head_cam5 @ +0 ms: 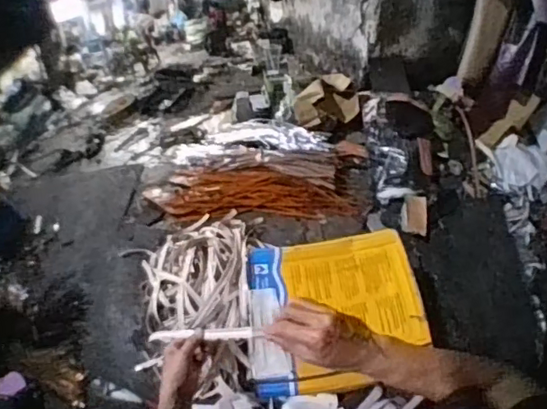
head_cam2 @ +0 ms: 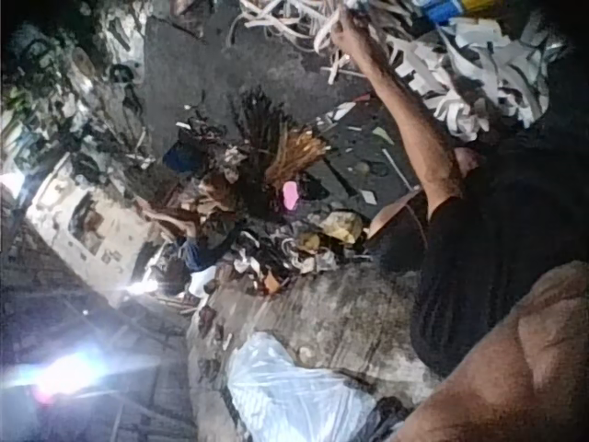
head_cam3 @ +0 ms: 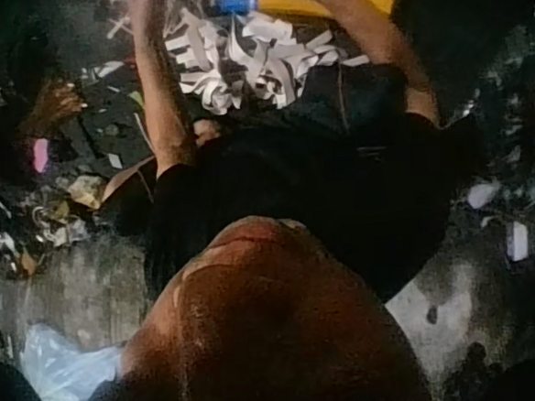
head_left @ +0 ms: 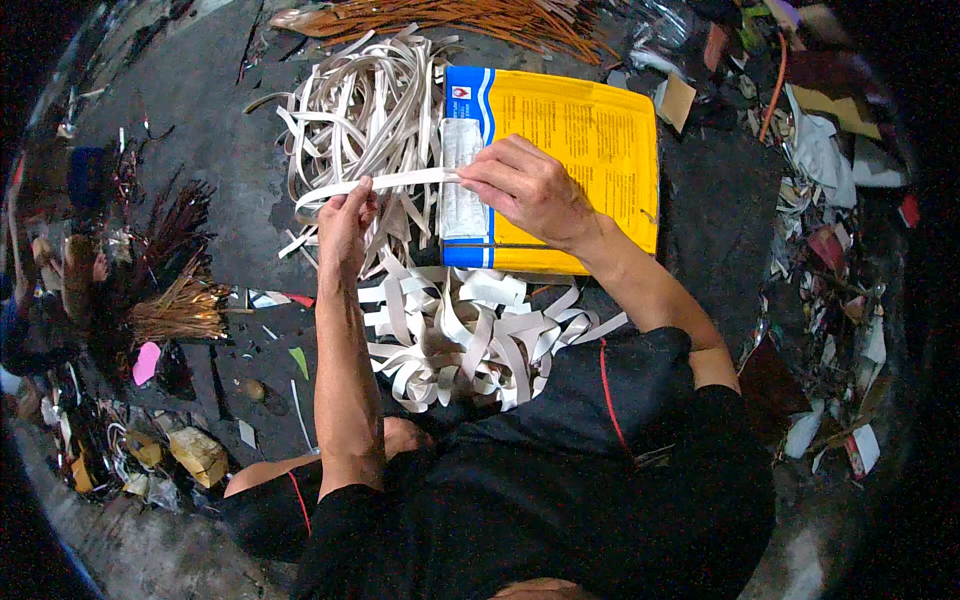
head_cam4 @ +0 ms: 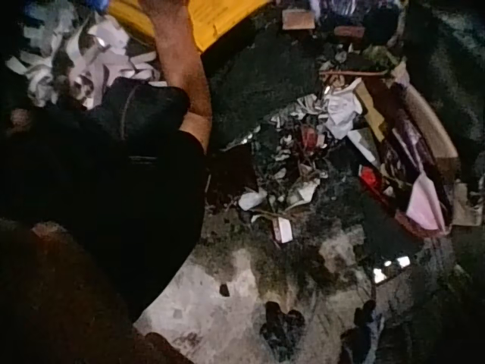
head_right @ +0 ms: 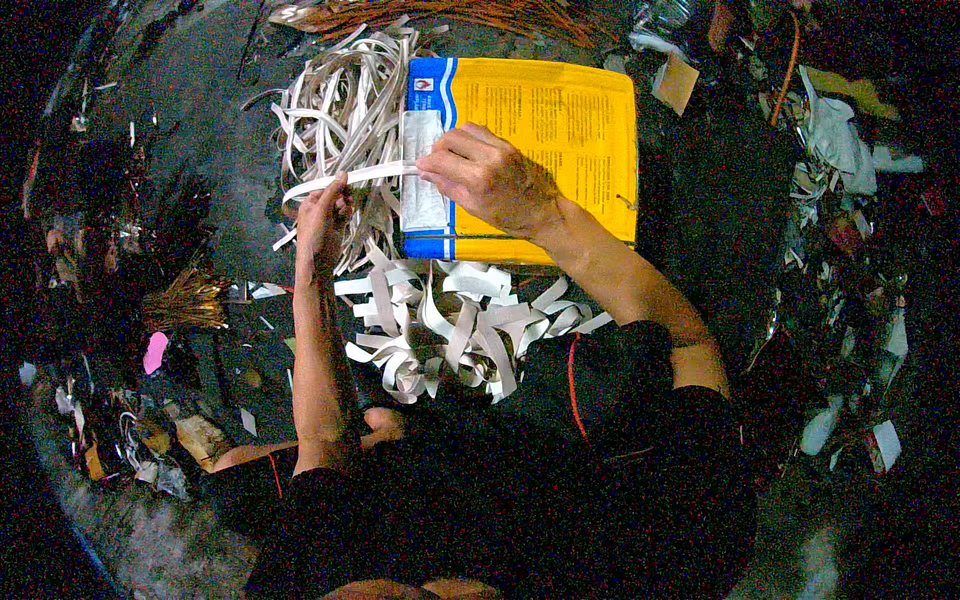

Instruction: The person sits on the floor and repeatedly tears white fabric straps into shorter pieces by hand, using a yellow box as a guide. The cut pieces are placed in a growing pile on the floor.

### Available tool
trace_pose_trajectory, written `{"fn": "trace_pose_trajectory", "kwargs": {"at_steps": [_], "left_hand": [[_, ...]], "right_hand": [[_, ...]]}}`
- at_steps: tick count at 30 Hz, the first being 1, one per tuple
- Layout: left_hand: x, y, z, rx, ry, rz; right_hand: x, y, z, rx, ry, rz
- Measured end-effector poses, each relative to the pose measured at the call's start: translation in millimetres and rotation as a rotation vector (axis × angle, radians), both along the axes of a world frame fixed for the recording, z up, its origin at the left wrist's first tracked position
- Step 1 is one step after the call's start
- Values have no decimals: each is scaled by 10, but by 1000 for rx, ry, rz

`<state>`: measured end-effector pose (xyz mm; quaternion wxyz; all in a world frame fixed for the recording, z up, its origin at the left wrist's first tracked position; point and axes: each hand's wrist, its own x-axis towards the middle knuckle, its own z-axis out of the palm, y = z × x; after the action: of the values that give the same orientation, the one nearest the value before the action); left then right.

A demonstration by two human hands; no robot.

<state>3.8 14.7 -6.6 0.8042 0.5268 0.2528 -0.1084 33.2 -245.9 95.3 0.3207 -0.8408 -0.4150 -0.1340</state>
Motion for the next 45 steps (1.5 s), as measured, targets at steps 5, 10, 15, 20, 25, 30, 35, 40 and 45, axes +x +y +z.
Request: {"fn": "trace_pose_trajectory", "kwargs": {"at_steps": [5, 10, 15, 20, 25, 30, 35, 40, 45], "left_hand": [[-27, 110, -15, -15, 19, 4], [34, 166, 247, -163, -111, 126], [310, 102, 1172, -96, -395, 45], [339, 124, 1382, 405, -421, -51], [237, -43, 1102, 252, -356, -95], [24, -360, 1266, 232, -400, -259], [-210, -530, 1594, 203, -449, -709], [-415, -934, 1698, 216, -475, -1043], [-526, -1029, 1736, 408, -375, -1261]], "right_hand": [[3, 112, 17, -80, -71, 11], [-124, 51, 115, -195, -74, -35], [-274, -160, 321, -13, 173, -19], [-713, -343, 603, -149, 940, 354], [-1187, -497, -340, -349, 1087, 350], [-1562, -125, -1130, -173, 1070, -31], [-1553, 117, -1389, 197, 1219, 216], [-1121, -417, 35, -237, 1233, 459], [-1088, -695, 476, 36, 1056, 392]]}}
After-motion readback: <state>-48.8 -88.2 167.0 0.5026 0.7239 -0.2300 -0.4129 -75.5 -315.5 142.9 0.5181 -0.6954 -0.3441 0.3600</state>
